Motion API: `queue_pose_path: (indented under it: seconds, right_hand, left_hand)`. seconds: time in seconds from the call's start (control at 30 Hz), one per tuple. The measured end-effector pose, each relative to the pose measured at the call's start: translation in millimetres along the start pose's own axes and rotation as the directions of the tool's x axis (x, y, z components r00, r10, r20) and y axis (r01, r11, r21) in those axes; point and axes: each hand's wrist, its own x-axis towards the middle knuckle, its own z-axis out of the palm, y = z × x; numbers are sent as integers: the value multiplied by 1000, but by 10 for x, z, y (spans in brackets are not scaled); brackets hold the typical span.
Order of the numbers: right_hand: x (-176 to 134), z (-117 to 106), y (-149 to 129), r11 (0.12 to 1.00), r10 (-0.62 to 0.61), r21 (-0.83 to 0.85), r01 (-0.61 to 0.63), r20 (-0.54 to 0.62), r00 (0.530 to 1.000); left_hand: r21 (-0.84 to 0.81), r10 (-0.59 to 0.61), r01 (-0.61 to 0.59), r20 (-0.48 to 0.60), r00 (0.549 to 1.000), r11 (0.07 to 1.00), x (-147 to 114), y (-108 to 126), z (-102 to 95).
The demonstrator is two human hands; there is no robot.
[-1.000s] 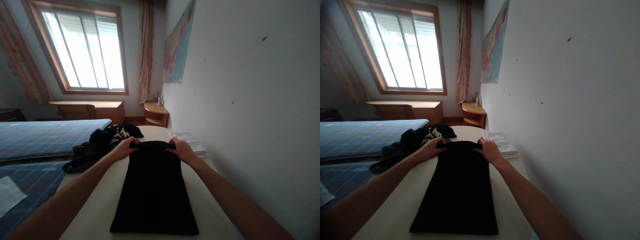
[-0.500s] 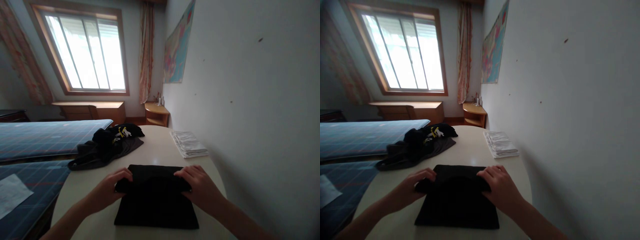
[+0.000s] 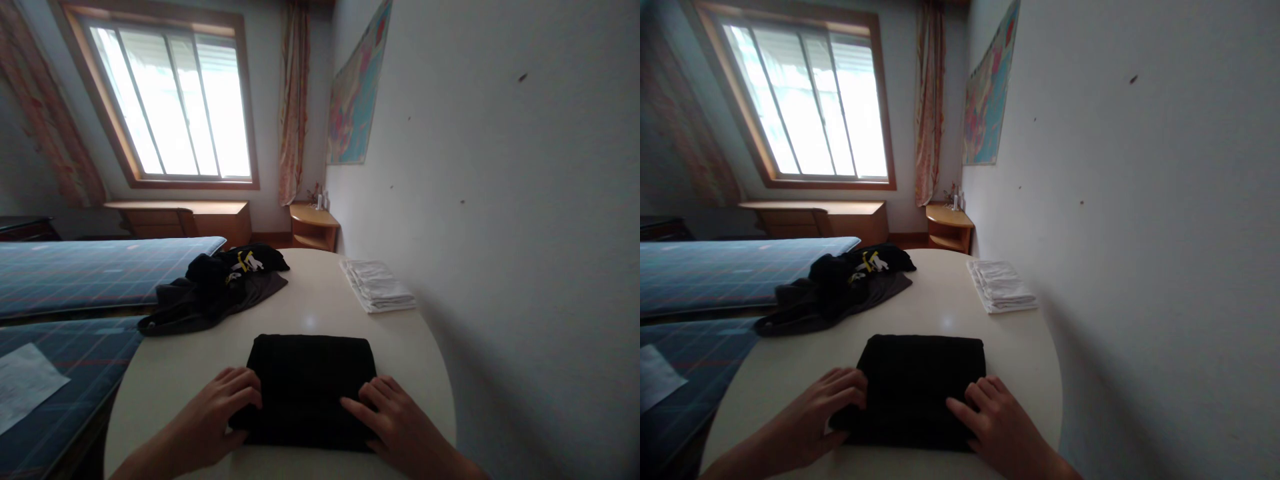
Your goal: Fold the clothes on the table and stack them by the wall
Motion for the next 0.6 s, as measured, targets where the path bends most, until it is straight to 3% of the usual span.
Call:
queue_pose_path:
  seconds: [0.13, 0.3, 0.37, 0.43, 0.6]
  right_hand:
    - [115, -185, -42, 997, -24, 81, 19, 63, 998]
    - [657, -379, -187, 974, 168, 147, -171, 33, 985]
    - [866, -317, -219, 950, 280, 155, -270, -42, 959]
    - [978, -167, -219, 930, 349, 138, -340, -49, 936]
    - [888, 220, -175, 905, 381, 145, -401, 144, 913]
  left_hand:
    - [49, 23, -25, 43, 999, 998, 129, 138, -117]
    - [123, -85, 108, -178, 980, 987, 646, 331, -15]
    - [158, -127, 170, -248, 960, 973, 841, 345, 131]
    - [223, -166, 225, -254, 953, 948, 950, 289, 313]
    - [312, -237, 271, -143, 961, 910, 885, 39, 683]
